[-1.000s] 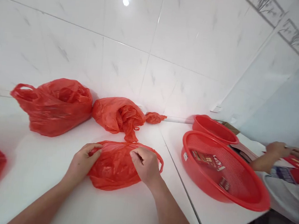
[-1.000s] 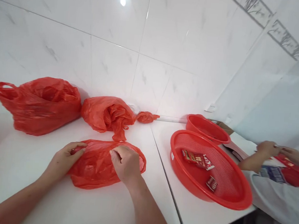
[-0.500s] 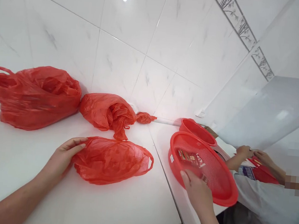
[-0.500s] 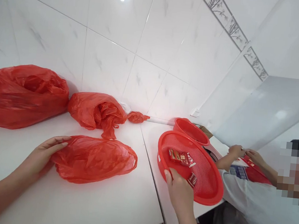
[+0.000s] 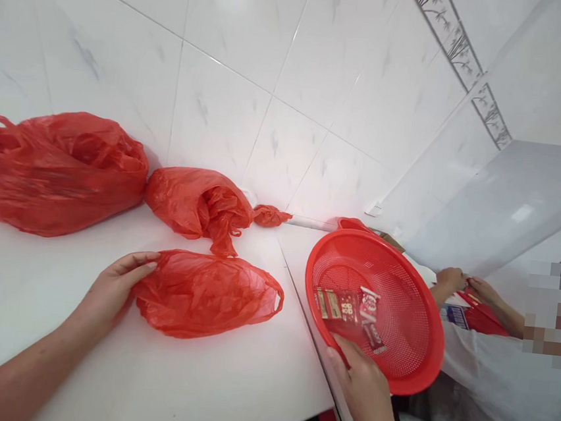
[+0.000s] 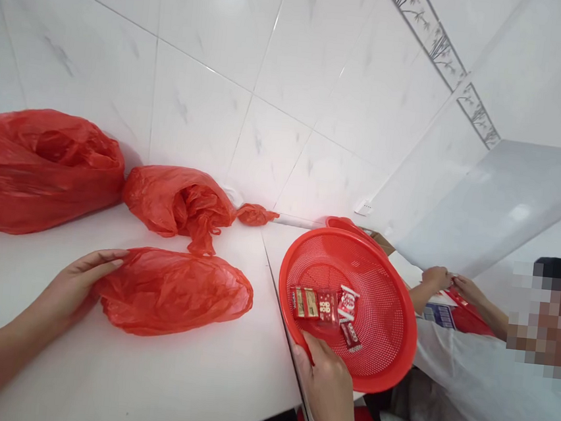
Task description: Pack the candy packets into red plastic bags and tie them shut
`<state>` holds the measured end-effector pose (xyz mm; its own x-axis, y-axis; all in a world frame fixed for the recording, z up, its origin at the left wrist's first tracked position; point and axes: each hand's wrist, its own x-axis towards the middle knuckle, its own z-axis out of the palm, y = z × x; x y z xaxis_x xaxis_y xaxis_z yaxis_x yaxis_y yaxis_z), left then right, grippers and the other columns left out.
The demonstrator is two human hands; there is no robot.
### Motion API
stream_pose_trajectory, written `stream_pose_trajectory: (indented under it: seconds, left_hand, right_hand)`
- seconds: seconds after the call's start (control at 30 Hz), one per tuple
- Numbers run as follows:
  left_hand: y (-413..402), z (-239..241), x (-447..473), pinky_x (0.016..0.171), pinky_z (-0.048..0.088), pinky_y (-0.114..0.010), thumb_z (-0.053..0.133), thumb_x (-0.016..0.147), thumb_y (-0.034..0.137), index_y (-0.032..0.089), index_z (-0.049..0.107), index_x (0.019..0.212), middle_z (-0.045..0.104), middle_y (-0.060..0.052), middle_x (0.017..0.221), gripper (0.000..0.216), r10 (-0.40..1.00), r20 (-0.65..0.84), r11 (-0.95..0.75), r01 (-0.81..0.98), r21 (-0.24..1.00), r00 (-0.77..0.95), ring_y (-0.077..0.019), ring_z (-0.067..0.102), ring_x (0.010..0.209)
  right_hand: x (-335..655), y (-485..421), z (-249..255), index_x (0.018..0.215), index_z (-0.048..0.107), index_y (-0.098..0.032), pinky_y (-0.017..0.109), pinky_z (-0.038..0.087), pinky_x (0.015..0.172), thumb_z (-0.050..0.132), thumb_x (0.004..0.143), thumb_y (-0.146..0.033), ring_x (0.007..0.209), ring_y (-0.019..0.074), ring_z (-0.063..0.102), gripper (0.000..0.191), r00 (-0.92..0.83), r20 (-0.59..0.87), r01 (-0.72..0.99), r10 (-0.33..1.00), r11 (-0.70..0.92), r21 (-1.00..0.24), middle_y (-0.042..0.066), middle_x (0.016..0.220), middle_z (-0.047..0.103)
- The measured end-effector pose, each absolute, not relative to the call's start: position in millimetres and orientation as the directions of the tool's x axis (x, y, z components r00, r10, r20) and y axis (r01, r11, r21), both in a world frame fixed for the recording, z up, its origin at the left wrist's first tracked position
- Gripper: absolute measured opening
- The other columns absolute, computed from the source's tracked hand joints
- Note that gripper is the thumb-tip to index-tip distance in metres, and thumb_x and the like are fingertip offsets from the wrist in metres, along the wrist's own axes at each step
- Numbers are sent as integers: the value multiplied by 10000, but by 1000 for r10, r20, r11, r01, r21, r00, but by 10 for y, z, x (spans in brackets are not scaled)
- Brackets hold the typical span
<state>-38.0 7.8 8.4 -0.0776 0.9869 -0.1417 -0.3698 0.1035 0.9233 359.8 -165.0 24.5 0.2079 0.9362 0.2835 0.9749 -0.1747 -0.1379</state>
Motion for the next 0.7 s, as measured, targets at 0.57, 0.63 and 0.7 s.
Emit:
stream_pose_trajectory:
  seconds: [0.57,0.63,0.7]
  left_hand:
    - [79,29,-396,556,476,-239,713,663,391,207,605,966,672,17,828,371,997,-68,56,-333,941,-26,-142,593,641]
    - [80,28,-394,566,477,-244,711,662,391,201,601,971,671,15,830,378,998,-64,53,-350,935,-19,-139,596,641]
    - [78,25,-392,590,482,-249,718,648,394,196,601,968,668,7,835,393,998,-59,46,-366,929,-24,-141,605,664]
  right_hand:
    - [4125,-1383,902,1136,638,-209,345,426,938,292,891,-533,1129,233,546,533,202,-63,841,977,-206,-501,74,1190,614]
    - [4285,-1264,932,1153,626,-205,342,458,884,379,852,-543,1054,237,591,515,241,-78,851,967,-249,-462,86,1155,631]
    - [4411,-1146,925,1111,650,-194,336,492,784,528,764,-533,905,247,645,500,277,37,907,960,-249,-340,103,1023,682]
